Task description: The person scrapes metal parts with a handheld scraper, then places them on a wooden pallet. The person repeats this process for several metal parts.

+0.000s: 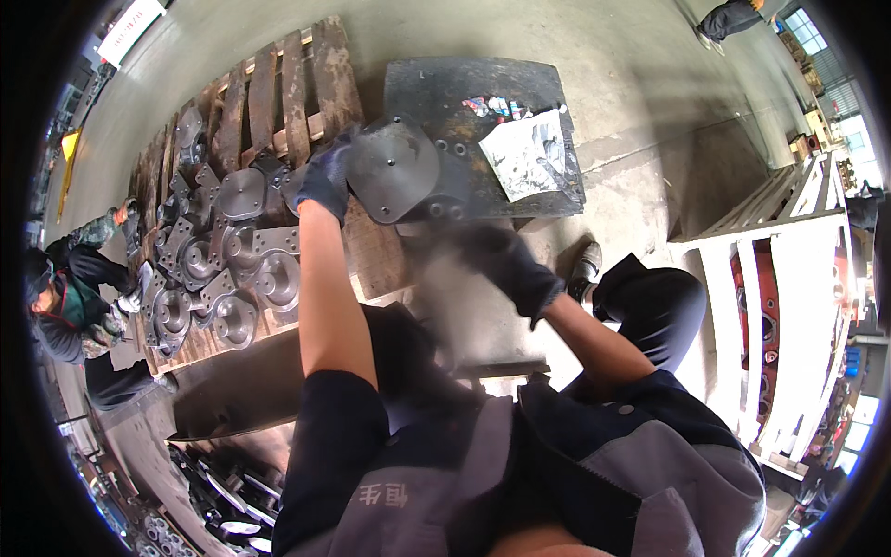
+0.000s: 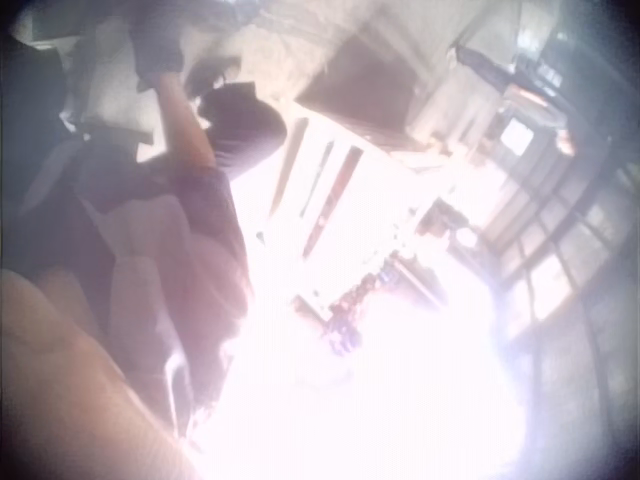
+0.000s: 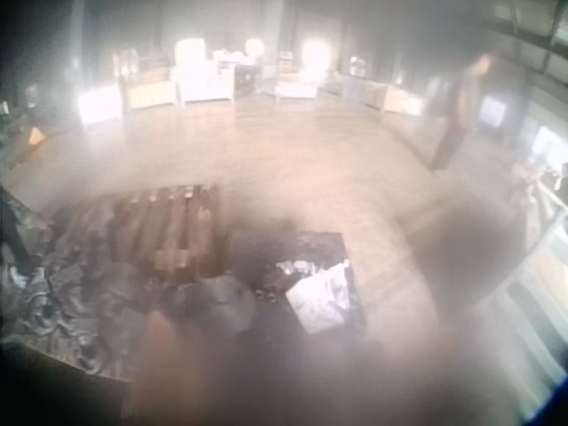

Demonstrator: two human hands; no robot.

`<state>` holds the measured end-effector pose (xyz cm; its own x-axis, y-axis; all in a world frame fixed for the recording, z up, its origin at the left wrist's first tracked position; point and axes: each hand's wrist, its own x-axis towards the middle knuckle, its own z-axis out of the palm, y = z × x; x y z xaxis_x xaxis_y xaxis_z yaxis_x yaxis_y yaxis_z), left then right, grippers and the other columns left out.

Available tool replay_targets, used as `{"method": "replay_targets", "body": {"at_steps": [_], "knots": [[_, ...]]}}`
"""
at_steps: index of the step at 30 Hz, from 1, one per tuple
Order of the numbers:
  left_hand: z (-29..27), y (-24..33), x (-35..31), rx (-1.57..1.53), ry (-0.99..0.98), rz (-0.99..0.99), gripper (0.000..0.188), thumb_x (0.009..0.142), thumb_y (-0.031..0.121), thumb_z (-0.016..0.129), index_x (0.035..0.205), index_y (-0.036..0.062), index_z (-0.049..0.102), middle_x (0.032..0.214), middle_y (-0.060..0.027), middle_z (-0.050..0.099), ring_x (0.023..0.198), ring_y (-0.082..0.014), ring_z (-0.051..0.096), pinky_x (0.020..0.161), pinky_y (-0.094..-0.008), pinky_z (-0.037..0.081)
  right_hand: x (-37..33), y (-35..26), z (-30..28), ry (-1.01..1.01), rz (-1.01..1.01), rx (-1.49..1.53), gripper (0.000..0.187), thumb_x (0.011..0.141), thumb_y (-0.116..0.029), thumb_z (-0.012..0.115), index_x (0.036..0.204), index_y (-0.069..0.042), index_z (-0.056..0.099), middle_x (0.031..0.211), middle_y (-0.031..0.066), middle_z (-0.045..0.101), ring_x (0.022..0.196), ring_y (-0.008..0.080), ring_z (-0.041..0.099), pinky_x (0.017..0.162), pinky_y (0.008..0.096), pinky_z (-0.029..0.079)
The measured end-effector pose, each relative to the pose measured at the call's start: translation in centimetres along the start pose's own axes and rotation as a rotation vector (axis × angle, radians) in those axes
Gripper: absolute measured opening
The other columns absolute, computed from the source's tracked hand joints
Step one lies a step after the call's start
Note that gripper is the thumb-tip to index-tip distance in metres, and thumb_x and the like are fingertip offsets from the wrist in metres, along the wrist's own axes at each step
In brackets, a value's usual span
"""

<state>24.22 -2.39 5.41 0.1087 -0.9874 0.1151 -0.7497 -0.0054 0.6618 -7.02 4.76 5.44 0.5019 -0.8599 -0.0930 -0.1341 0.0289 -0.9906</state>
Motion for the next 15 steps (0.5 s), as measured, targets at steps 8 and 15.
{"method": "replay_targets", "body": {"at_steps": [8,15], "knots": [[2.3,2.4,-3.5,-1.424,0.127,-0.597,0.033,0.090,0.015,0.050,0.121,0.0039,0.055,0.114,-0.0099,0.060,0.105,-0.0206,0.056,0.091,-0.0308,0.043,-0.1,-0.8,-13.7,0.580,-0.038,-1.242,0.029,0.078,-0.029,0.061,0.102,-0.012,0.062,0.088,0.0139,0.066,0.082,0.0340,0.063,0.072,0.0424,0.050],[4.2,5.3,-4.4,-0.877,0.357,-0.641,0.041,0.094,0.033,0.047,0.119,0.0021,0.056,0.115,-0.0128,0.060,0.105,-0.0239,0.057,0.087,-0.0333,0.044,3.0,0.3,-14.4,0.317,0.167,-1.457,0.028,0.085,-0.041,0.054,0.090,-0.015,0.062,0.077,0.0127,0.064,0.073,0.0342,0.062,0.065,0.0438,0.048]]}}
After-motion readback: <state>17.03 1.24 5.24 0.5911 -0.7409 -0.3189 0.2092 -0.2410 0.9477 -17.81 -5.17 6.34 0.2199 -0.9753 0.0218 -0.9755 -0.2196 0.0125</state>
